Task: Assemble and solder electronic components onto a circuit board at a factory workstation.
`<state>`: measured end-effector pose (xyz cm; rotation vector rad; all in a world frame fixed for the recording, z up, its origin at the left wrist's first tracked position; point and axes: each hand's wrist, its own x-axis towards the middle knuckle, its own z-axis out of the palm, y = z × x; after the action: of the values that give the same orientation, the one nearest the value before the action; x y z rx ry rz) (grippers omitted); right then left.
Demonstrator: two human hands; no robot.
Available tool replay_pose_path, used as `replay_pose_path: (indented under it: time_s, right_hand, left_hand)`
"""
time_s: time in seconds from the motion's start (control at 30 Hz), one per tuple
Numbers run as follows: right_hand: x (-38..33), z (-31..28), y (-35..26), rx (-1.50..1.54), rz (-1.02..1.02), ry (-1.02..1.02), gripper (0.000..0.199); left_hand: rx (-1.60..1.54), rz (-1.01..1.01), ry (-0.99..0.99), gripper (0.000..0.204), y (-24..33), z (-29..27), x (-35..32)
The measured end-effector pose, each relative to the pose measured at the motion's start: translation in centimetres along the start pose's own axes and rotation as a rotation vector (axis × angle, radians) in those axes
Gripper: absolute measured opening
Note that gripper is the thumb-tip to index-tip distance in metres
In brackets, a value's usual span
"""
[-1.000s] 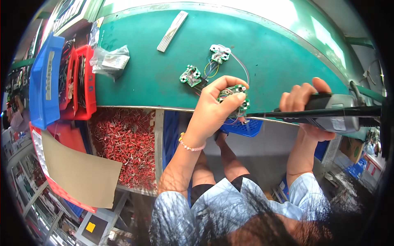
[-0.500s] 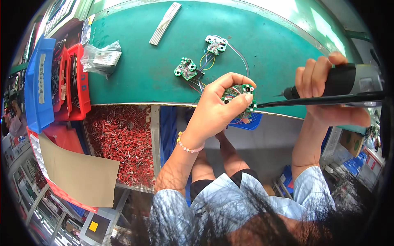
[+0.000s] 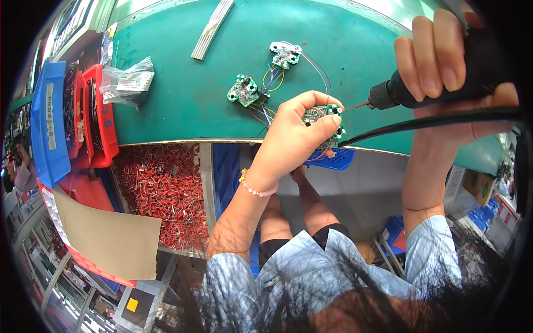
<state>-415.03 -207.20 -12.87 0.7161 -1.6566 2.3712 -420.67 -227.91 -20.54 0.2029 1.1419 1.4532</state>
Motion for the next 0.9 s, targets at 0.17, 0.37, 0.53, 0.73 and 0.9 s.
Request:
replay_pose_path:
  time_s: [0.17, 0.37, 0.53, 0.73, 0.9]
  right_hand:
    - [0.5, -0.1, -0.5, 0.011, 0.031, -0.02, 0.084]
    - [0.9, -0.3, 0.4, 0.048, 0.034, -0.043, 0.08]
    - [1.3, -0.4, 0.3, 0.055, 0.048, -0.055, 0.076]
    - [1.6, -0.4, 0.7, 0.072, 0.041, -0.064, 0.076]
    - [1.9, -0.5, 0.5, 0.053, 0.055, -0.08, 0.074]
  left_hand:
    - [-0.028, -0.023, -0.012, 0.02, 0.0, 0.2, 0.4]
    - [-0.036, -0.036, 0.006, 0.019, 0.4, 0.2, 0.3]
    - [-0.031, -0.043, -0.014, 0.018, 0.4, 0.1, 0.5]
    - [-0.034, -0.048, -0.022, 0.018, 0.6, -0.1, 0.6]
    - [-0.038, -0.049, -0.027, 0.019, 0.6, 0.0, 0.8]
